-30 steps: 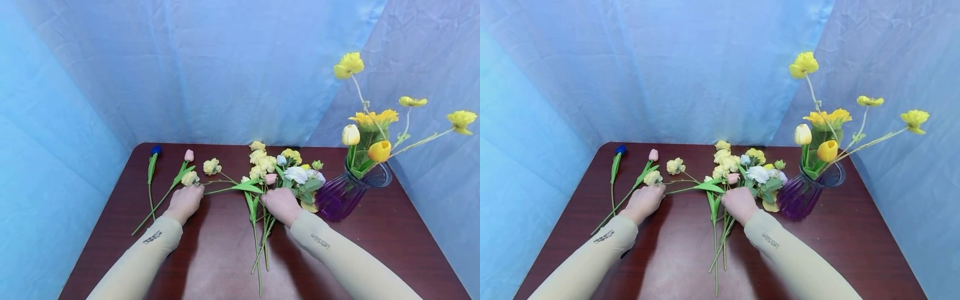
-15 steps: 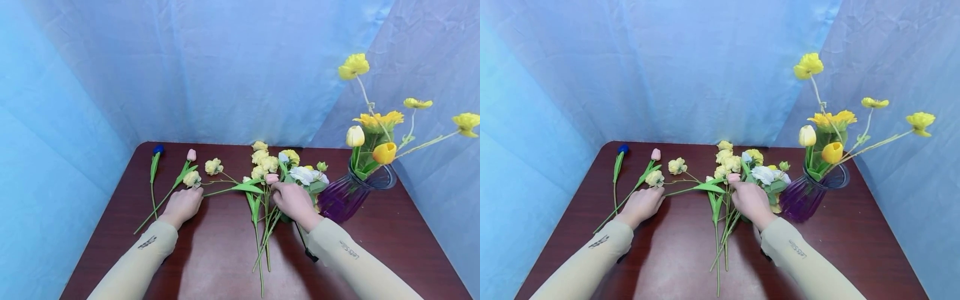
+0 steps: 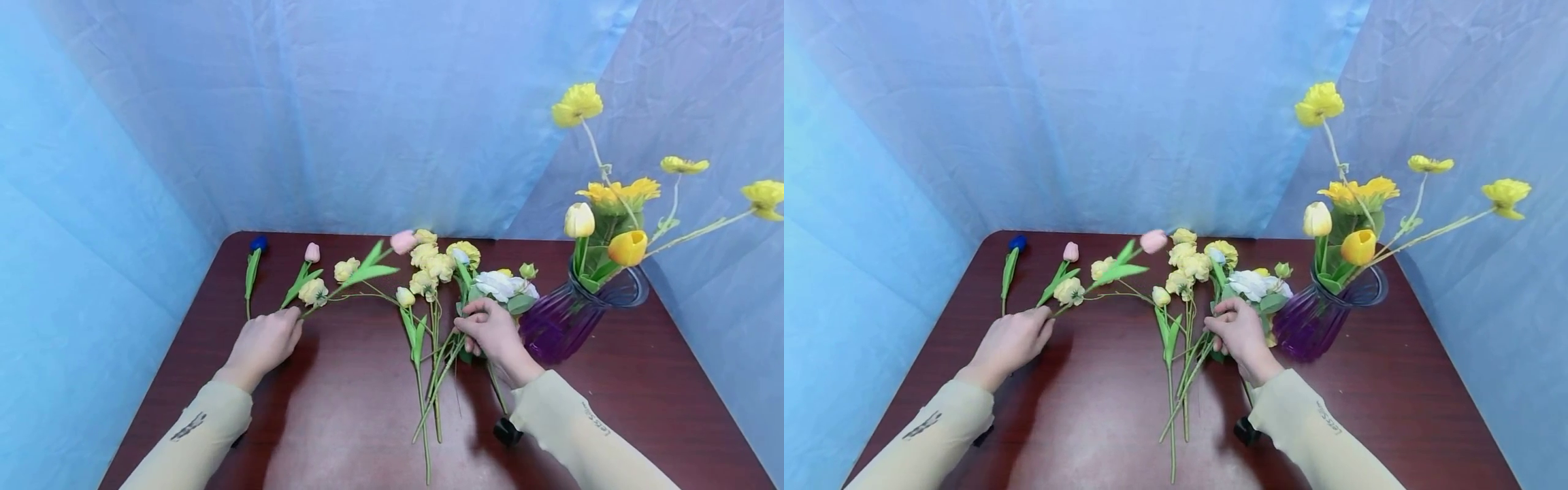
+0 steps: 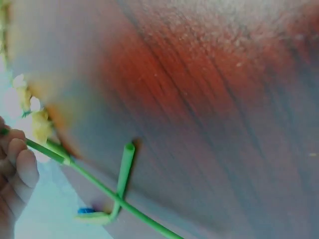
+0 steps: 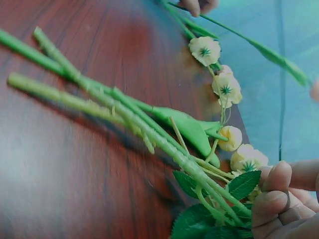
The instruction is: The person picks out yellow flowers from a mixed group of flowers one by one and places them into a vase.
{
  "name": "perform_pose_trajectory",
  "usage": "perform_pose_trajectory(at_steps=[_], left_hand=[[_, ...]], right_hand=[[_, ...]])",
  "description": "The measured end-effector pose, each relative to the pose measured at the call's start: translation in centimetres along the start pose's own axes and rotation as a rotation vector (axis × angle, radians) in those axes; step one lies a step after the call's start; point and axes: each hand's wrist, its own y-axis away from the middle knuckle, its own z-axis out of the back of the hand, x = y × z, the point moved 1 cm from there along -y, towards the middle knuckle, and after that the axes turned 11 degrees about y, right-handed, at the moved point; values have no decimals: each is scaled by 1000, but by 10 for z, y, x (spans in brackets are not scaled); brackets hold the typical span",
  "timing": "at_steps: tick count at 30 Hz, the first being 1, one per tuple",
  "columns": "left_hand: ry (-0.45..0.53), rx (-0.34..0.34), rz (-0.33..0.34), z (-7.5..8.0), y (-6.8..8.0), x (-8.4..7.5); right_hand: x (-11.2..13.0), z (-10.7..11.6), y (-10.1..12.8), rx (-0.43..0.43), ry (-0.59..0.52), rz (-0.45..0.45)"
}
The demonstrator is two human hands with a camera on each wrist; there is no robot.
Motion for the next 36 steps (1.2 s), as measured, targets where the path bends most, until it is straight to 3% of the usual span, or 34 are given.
perform_pose_trajectory(at_steps=[5, 9, 15, 18, 20, 23, 25, 27, 28, 30, 33, 36], left_hand=[[70, 22, 230, 18, 16, 13], [98, 56, 389, 28, 29, 24], [116, 132, 529, 31, 37, 33], [117, 166, 556, 29, 38, 32], [102, 150, 543, 27, 37, 28], [93, 82, 475, 20, 31, 12], [126, 31, 406, 13, 24, -8], [238, 12, 336, 1, 15, -35], [339, 29, 312, -6, 11, -51], [591, 125, 297, -21, 4, -83], [1014, 332, 376, -42, -3, -126], [1260, 480, 468, -55, -6, -158]], right_hand=[[-6, 2, 1, 31, -150, -82], [-7, 3, 1, 63, -204, -131], [-8, 4, 1, 101, -257, -148], [-9, 5, 2, 115, -269, -151], [-9, 5, 2, 123, -265, -158], [-10, 6, 3, 134, -233, -160], [-10, 6, 3, 135, -211, -166], [-11, 6, 3, 135, -194, -168], [-11, 6, 3, 137, -190, -169], [-11, 5, 2, 143, -180, -166], [-9, 2, 2, 152, -159, -153], [-6, -2, 1, 149, -135, -155]])
